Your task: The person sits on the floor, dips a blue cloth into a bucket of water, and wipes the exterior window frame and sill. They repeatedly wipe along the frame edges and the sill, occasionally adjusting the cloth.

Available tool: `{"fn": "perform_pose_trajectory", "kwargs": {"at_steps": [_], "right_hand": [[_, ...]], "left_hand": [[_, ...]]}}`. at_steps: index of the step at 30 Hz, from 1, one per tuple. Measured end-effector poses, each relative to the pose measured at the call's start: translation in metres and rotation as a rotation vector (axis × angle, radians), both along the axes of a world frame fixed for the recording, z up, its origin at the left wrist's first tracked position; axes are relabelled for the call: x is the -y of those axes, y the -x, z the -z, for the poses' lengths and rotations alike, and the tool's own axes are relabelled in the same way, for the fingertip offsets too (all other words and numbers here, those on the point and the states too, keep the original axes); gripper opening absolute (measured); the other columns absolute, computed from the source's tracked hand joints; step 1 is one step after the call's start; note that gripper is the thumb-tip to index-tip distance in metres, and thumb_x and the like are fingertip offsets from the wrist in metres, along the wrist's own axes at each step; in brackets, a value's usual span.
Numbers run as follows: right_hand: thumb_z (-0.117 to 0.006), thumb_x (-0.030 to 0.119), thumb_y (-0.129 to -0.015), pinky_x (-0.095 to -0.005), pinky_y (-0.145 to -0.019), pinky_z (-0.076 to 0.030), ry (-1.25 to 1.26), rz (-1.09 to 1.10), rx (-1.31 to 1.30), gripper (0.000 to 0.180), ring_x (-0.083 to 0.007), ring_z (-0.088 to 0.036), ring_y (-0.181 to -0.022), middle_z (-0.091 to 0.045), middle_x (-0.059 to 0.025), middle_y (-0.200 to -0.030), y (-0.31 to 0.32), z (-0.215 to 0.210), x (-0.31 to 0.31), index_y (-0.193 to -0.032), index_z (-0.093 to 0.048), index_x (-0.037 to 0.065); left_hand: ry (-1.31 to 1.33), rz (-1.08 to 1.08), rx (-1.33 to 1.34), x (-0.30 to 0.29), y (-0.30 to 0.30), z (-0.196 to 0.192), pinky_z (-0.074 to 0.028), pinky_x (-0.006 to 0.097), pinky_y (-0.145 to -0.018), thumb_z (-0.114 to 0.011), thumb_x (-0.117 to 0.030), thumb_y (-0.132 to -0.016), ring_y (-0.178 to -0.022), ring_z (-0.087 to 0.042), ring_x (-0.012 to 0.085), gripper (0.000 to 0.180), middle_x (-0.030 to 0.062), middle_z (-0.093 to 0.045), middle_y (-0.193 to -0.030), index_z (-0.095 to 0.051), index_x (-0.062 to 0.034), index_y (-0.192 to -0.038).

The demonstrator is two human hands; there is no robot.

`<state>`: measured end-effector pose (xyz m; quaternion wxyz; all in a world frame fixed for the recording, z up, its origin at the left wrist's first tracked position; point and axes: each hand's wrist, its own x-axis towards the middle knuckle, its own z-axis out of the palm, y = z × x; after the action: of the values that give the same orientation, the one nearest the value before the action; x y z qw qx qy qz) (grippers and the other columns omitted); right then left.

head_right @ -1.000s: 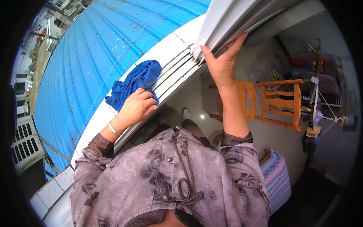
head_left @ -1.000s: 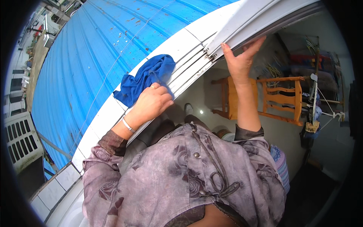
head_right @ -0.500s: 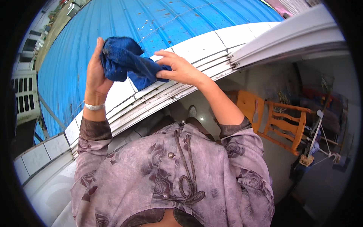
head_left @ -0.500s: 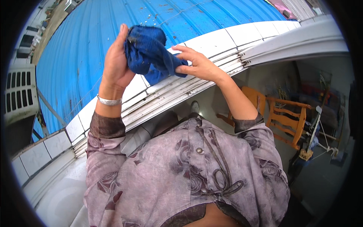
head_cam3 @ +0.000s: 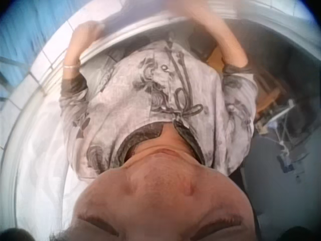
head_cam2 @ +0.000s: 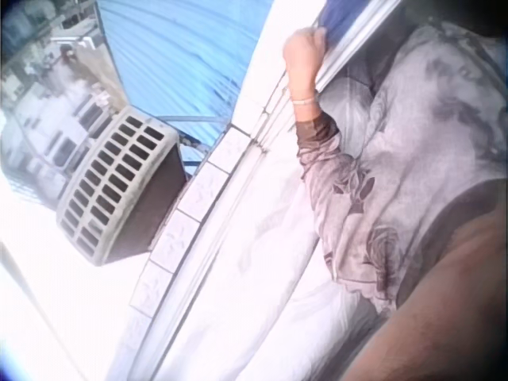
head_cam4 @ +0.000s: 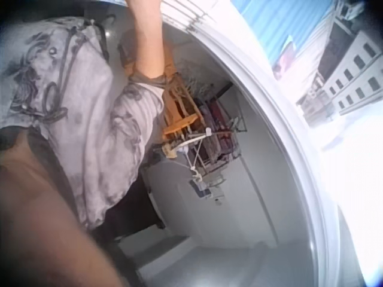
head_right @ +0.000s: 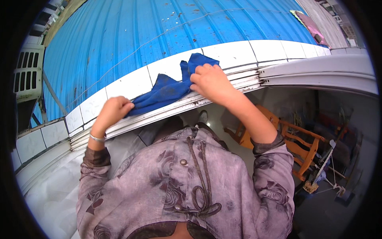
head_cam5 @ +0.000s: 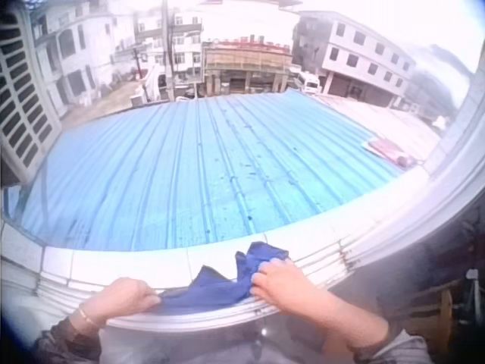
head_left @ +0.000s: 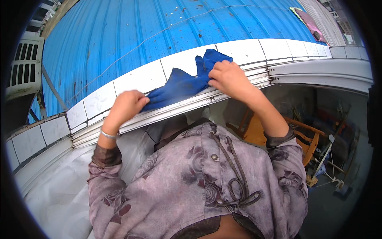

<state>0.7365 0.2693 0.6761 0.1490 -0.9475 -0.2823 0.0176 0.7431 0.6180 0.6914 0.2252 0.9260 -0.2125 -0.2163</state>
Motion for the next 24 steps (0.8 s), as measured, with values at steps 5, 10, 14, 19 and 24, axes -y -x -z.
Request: {"fn": "perform_pose_trajectory", "kwargs": {"at_steps": [5,10,14,19,24], "right_hand": [[-0.073,0.033,-0.074,-0.037,-0.071,-0.04,0.157,0.013,-0.046,0.029,-0.0264,-0.054,-0.081,-0.055,-0.0067,-0.083,0.002,-0.006,-0.021,-0.083,-0.061,0.008],[-0.075,0.041,-0.07,-0.0432,-0.074,-0.043,0.246,0.269,-0.084,0.043,-0.032,-0.053,-0.087,-0.053,-0.0142,-0.091,0.016,-0.011,-0.008,-0.092,-0.056,0.009],[-0.075,0.029,-0.071,-0.0444,-0.073,-0.044,0.243,0.294,-0.088,0.038,-0.0348,-0.053,-0.084,-0.053,-0.0171,-0.088,0.018,-0.007,0.004,-0.094,-0.054,0.006],[-0.069,0.009,-0.071,-0.0443,-0.073,-0.044,0.017,0.281,-0.076,0.029,-0.0376,-0.053,-0.084,-0.053,-0.0193,-0.086,0.022,0.007,0.016,-0.094,-0.052,0.003],[-0.066,0.01,-0.076,-0.041,-0.074,-0.046,-0.445,0.536,-0.162,0.027,-0.0314,-0.058,-0.085,-0.058,-0.0175,-0.087,0.014,0.026,0.016,-0.097,-0.052,0.001]], "left_hand": [[-0.026,-0.029,0.182,0.022,0.035,0.013,-0.045,0.044,-0.069,-0.057,-0.02,-0.086,-0.076,-0.056,0.0346,0.024,0.015,-0.056,-0.072,-0.064,-0.0019,-0.072],[0.028,0.008,0.294,0.066,0.04,0.024,-0.044,0.044,-0.069,-0.056,-0.012,-0.082,-0.075,-0.054,0.0342,0.016,0.0155,-0.055,-0.074,-0.059,-0.0013,-0.07],[0.098,0.061,0.308,0.11,0.034,0.033,-0.044,0.043,-0.068,-0.056,-0.008,-0.078,-0.075,-0.054,0.0333,0.009,0.0152,-0.054,-0.074,-0.059,-0.0013,-0.072],[0.123,0.088,0.35,0.159,0.032,0.044,-0.045,0.042,-0.069,-0.055,-0.004,-0.077,-0.076,-0.055,0.0339,0.006,0.0161,-0.056,-0.078,-0.059,-0.0004,-0.077],[0.501,-0.173,0.169,0.2,0.017,0.053,-0.047,0.038,-0.069,-0.053,-0.001,-0.076,-0.079,-0.059,0.0343,0.01,0.0178,-0.061,-0.081,-0.061,-0.0007,-0.083]]}}
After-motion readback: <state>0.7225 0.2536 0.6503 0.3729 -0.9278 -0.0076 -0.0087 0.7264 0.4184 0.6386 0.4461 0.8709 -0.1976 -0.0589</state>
